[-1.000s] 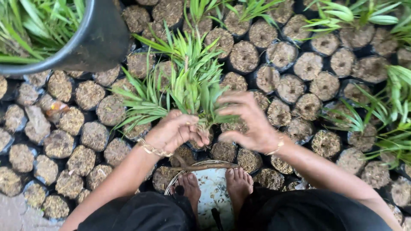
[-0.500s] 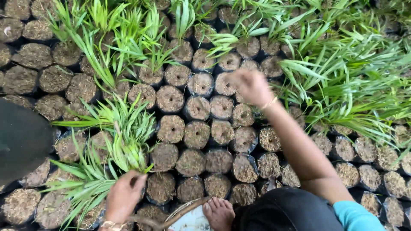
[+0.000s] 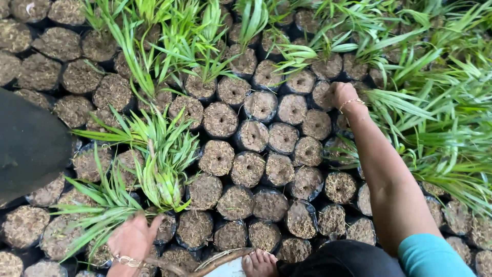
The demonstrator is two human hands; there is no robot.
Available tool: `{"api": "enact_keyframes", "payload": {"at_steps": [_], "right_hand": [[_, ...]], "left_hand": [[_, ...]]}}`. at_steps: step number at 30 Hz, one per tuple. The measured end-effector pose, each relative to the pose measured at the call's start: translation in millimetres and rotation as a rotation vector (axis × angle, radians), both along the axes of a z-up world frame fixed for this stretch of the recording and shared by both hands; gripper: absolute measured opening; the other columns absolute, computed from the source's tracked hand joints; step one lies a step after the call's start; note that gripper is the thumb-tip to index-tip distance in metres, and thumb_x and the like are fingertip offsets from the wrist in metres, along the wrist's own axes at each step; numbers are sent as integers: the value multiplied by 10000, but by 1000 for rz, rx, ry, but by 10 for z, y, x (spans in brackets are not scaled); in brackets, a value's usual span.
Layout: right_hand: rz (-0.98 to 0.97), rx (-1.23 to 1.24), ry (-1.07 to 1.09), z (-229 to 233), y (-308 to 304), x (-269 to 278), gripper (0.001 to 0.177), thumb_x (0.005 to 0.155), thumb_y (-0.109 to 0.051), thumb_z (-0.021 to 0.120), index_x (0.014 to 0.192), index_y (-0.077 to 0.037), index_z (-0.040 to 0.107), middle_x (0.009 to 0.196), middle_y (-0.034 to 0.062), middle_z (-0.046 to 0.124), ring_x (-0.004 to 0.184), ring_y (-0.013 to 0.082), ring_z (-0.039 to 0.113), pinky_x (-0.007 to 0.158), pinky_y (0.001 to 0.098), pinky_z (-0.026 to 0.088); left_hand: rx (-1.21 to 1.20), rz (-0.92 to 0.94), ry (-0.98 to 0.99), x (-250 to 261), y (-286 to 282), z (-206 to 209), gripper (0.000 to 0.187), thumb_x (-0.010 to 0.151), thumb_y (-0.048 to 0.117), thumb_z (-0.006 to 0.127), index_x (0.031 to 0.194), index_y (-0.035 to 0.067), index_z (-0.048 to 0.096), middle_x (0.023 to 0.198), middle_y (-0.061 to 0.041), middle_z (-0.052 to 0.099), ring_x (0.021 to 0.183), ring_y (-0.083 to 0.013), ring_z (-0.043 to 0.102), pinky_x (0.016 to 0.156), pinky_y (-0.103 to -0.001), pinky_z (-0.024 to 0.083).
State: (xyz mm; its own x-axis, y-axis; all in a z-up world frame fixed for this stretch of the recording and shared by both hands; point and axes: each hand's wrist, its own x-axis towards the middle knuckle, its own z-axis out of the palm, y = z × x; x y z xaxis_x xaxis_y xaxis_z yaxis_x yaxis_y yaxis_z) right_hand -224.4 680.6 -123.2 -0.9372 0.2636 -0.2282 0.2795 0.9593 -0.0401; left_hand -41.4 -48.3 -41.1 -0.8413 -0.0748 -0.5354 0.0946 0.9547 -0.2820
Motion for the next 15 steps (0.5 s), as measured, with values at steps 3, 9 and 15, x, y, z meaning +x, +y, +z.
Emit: {"api": "enact_keyframes", "payload": {"at_steps": [3, 9, 15], "right_hand": [[56, 61, -68, 67, -103, -30, 277, 885, -337, 758, 977, -78, 717, 911, 221, 734, 906, 414, 682, 813, 469, 551], [185, 197, -51, -17, -221, 56, 320, 1035, -308, 539, 964, -20, 661, 941, 245, 725, 842, 490, 694, 720, 547, 546], [-2, -22, -244, 469, -388, -9, 581, 1006, -426, 681, 1281, 67, 546, 1134, 395, 698, 1004, 620, 644, 783, 635, 507]], "left_hand": [[73, 75, -17, -47, 54, 154, 609, 971, 707, 374, 1085, 174, 645, 781, 17, 721, 521, -111, 659, 423, -249, 532], [53, 9, -4, 17, 27, 47, 601, 1003, 658, 350, 1296, 206, 617, 558, 75, 669, 429, -84, 646, 350, -200, 492], [355, 132, 102, -30, 94, 117, 412, 940, 571, 543, 927, 177, 664, 887, -138, 731, 875, -439, 708, 736, -557, 567]]}}
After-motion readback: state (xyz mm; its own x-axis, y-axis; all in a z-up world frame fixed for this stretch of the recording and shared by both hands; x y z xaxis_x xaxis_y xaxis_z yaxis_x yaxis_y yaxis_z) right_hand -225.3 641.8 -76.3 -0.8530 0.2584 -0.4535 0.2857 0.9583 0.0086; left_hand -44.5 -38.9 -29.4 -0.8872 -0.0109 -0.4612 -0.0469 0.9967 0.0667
